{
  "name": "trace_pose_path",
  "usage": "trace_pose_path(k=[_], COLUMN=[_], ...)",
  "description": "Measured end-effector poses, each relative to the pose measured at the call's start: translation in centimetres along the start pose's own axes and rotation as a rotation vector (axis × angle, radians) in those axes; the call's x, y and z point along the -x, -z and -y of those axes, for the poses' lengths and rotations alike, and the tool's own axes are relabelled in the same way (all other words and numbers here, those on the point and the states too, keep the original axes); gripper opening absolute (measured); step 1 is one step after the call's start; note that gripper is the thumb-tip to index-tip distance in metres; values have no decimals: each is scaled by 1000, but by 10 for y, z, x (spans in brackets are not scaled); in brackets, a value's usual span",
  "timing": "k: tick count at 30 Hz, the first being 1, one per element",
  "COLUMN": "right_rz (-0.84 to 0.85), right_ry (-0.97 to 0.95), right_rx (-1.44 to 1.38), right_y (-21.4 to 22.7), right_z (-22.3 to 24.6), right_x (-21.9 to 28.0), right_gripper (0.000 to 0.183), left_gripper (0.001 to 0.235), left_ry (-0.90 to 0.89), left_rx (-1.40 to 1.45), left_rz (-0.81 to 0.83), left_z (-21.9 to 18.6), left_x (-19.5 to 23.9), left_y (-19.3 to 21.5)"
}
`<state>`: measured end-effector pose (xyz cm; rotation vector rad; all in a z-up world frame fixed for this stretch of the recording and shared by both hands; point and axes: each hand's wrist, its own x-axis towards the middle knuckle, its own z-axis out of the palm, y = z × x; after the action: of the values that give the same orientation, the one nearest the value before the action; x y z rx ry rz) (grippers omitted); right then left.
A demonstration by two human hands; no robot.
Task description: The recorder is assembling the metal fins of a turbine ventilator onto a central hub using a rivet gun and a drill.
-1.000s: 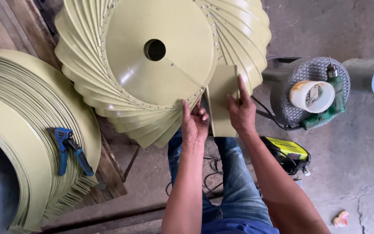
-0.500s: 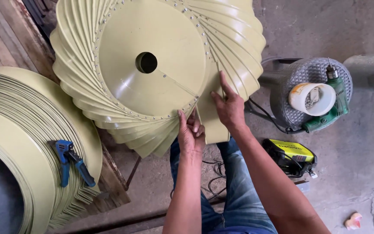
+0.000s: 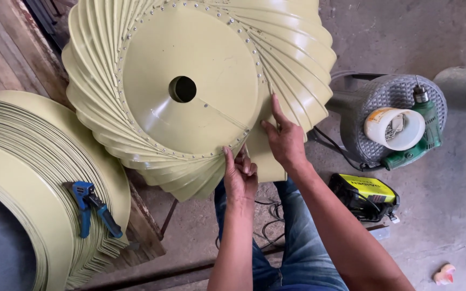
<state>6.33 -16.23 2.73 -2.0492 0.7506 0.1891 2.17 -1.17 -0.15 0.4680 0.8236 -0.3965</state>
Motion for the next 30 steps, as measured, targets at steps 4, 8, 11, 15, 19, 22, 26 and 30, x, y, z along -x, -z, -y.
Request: trace_pose_path(k=[4,8,11,15,19,22,26,30], right_rz=[18,-10,-33,274,78,70,32,46], right_ry=[9,115,275,-455,-438,-467,-551,-526], right_rx=[-21,-25,26,212,134,266,298,162], right_y=[1,-2,-3,37,21,19,10,18], right_z=[4,-4,-15,92,59,62,44,31], right_x=[-2,-3,-4,-16,-44,-57,-71,-52], right_gripper=[69,70,72,73,91,99,92,76], left_gripper=[47,47,45,42,43,44,45,45], left_ry=[5,10,26,25,4,4,12,24], left_rx=[9,7,4,36,42,42,49,66], left_rz=[-25,-53,-118,-89,-112,-139,-131,-129], left_z=[3,3,4,7,6,10,12,8], left_x=[-4,-6,-7,-10,-10,-13,-16,-12], left_y=[7,5,3,13,7,16,21,16])
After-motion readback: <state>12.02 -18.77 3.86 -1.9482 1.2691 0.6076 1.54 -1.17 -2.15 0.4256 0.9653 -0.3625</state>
